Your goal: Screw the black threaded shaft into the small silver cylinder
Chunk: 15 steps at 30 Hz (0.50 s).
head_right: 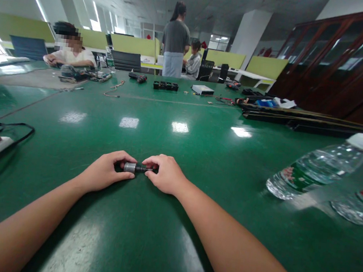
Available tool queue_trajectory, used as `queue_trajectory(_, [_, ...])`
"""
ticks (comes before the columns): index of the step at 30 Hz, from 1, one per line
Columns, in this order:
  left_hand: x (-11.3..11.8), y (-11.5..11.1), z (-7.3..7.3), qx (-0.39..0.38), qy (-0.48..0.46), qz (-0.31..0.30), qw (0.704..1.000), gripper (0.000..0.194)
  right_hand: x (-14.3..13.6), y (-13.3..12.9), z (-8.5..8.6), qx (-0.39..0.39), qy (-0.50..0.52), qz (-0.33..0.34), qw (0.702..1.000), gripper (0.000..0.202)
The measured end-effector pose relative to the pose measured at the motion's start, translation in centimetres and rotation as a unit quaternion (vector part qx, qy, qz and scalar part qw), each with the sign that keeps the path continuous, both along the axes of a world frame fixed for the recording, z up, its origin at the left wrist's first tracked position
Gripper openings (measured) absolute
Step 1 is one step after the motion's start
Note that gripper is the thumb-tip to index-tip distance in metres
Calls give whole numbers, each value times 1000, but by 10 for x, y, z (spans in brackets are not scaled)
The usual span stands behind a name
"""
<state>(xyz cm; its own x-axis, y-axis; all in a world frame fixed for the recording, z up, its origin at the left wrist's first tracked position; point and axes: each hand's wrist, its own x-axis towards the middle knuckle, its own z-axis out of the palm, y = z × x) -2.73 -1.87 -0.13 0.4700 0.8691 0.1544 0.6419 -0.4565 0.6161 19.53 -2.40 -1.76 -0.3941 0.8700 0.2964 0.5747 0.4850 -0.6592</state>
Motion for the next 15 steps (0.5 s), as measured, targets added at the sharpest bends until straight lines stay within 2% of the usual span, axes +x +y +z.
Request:
queue_trajectory(6, [0, -1, 2, -7, -2, 1, 1000, 38, -1, -1, 2, -2, -9, -1, 1000, 24])
queue_trajectory(15, [1, 0, 2, -16, 3, -6, 1000, 32, -1, -2, 2, 13, -24, 14, 1000, 22])
